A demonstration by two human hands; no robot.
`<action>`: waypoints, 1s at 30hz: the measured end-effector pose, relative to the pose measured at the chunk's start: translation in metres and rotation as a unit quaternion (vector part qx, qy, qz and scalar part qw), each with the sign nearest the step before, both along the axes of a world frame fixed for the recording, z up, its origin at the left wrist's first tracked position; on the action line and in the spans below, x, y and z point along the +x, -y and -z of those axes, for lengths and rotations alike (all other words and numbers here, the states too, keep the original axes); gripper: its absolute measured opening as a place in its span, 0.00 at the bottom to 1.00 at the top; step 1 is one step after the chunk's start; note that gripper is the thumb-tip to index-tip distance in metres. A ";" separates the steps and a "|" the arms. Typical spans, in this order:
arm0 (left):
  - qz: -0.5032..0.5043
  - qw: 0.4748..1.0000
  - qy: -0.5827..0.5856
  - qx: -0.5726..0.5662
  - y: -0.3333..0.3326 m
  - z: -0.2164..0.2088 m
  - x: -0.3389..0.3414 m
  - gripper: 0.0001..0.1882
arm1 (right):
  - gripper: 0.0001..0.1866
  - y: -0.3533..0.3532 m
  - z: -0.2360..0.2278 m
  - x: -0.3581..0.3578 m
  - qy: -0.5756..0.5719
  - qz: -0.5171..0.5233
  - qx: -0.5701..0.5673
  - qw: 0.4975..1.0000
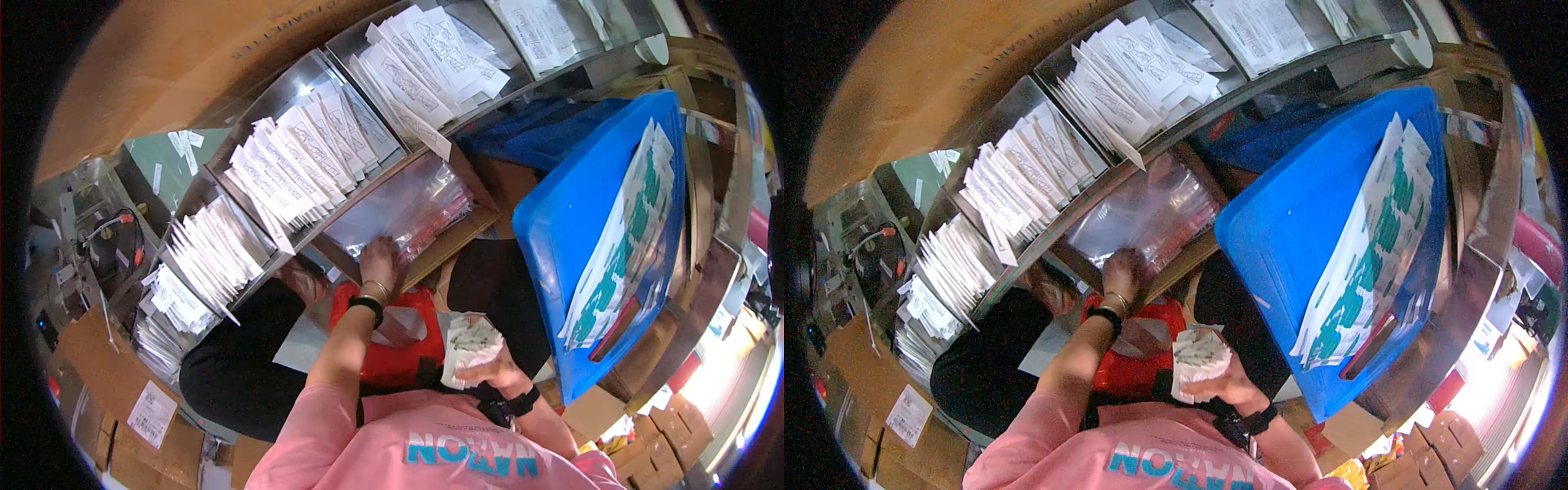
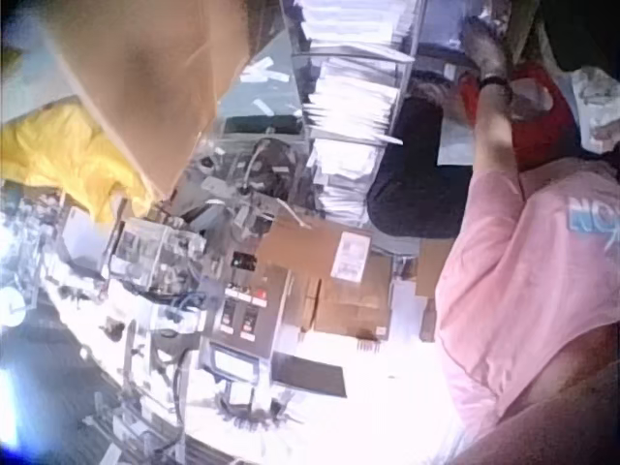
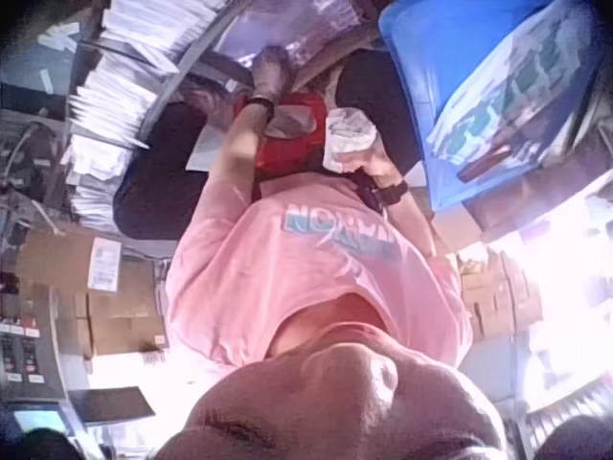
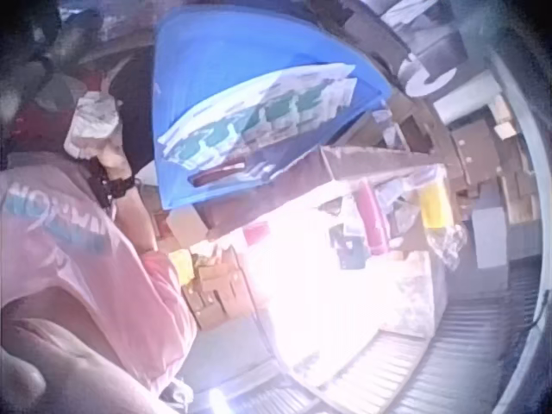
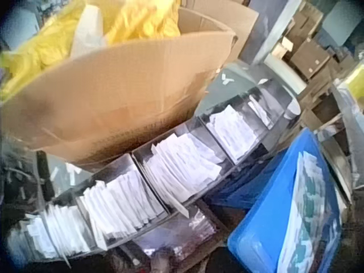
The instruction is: The person is packing small white packets into a larger transparent plastic bag on a manufacturing floor.
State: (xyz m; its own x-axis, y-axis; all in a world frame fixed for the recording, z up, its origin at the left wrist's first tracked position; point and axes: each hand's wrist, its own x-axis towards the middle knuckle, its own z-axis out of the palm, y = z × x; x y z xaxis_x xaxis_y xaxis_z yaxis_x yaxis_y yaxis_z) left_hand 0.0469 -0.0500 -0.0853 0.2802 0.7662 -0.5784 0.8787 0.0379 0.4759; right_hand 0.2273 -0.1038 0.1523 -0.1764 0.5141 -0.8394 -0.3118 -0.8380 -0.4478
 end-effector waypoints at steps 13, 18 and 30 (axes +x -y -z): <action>-0.379 0.848 0.357 -0.098 -0.011 -0.159 -0.048 0.13 | 0.38 -0.031 -0.022 -0.044 -0.061 -0.026 0.103 0.992; -0.373 0.829 0.403 -0.105 0.015 -0.192 -0.051 0.10 | 0.36 -0.036 -0.042 -0.063 -0.067 -0.016 0.158 0.985; -0.106 0.906 0.344 0.224 0.052 -0.248 -0.041 0.24 | 0.31 -0.009 -0.060 -0.063 -0.018 -0.015 0.161 0.987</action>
